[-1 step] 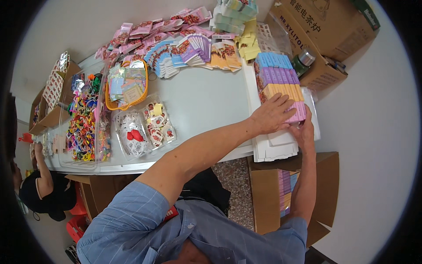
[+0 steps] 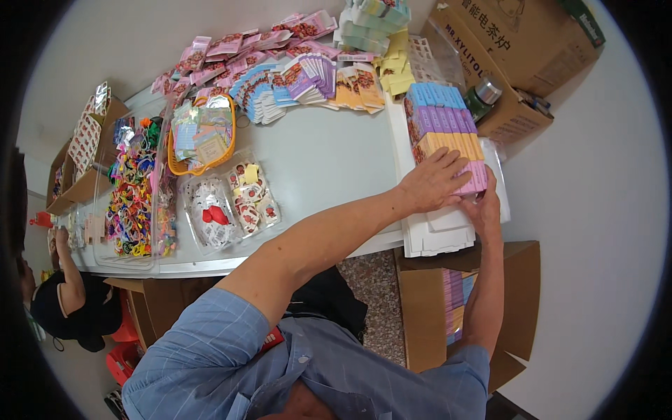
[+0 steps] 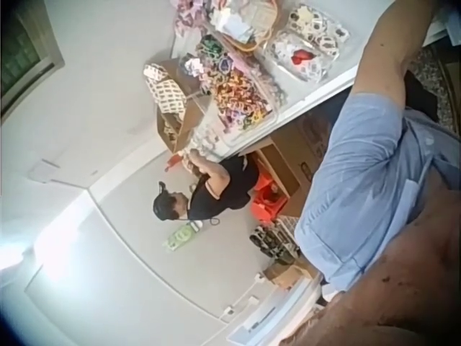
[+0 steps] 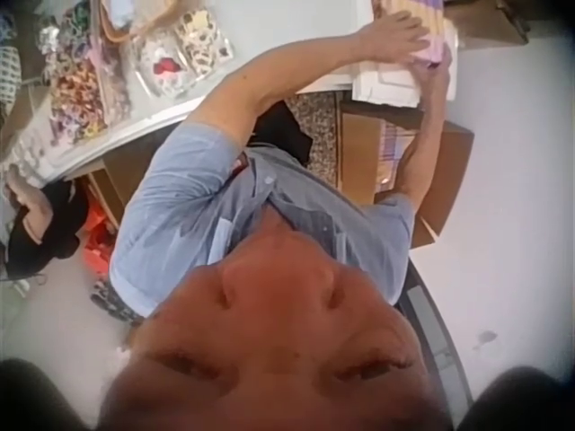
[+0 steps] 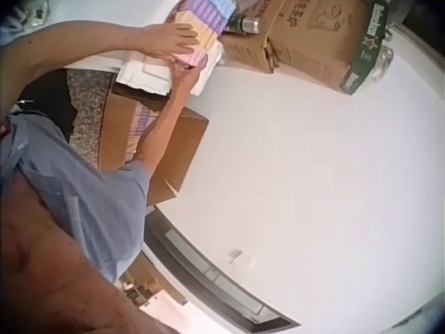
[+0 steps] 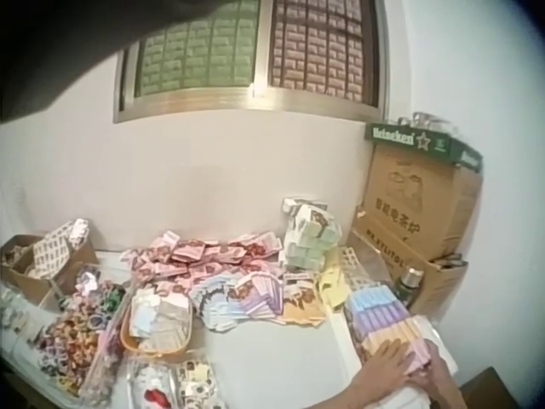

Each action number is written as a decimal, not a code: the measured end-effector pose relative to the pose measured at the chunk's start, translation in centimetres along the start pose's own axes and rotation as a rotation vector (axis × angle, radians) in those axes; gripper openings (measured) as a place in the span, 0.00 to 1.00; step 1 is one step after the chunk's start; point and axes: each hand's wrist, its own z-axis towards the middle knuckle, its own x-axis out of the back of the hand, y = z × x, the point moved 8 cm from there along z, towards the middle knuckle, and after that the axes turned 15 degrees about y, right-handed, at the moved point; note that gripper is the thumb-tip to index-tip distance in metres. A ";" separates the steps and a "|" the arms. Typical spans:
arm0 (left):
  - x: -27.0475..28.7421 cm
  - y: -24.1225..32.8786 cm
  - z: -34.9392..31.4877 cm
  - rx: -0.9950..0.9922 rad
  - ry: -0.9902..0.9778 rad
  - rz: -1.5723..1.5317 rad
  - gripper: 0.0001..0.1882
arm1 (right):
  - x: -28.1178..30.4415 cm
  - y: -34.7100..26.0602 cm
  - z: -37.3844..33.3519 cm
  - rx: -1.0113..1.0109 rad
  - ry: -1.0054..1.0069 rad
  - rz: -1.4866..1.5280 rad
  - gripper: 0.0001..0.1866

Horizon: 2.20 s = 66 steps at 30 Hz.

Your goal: Organizing, stacking, and packing small product boxes into plastic bags and larger cardboard shipping containers.

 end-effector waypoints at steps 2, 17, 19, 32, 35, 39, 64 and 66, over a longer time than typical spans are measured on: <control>0.2 0.0 0.0 -0.004 0.000 0.003 0.34 | -0.1 0.2 -0.1 -0.010 0.000 0.004 0.54; -0.3 -0.5 -0.1 -0.029 0.019 -0.050 0.30 | 0.1 1.4 0.3 0.067 0.041 -0.115 0.53; -0.2 -0.1 0.6 -0.026 -0.005 -0.065 0.30 | 0.7 0.5 0.2 0.148 0.078 -0.169 0.51; 5.2 0.8 2.3 -0.050 0.080 -0.211 0.33 | 0.6 0.8 0.2 -0.013 0.038 -0.168 0.57; 8.9 2.1 1.6 -0.093 0.100 -0.161 0.31 | 1.3 -1.8 -0.2 -0.037 0.035 -0.145 0.58; 15.6 4.9 -2.4 0.020 0.051 -0.299 0.22 | 4.7 -4.0 -1.3 0.048 0.164 -0.219 0.56; 23.8 2.7 -26.3 0.686 0.249 -0.312 0.05 | -23.5 -14.1 -14.2 -0.018 0.005 0.297 0.07; 24.0 2.7 -26.5 0.680 0.249 -0.313 0.05 | -23.6 -14.6 -14.1 0.009 0.001 0.294 0.07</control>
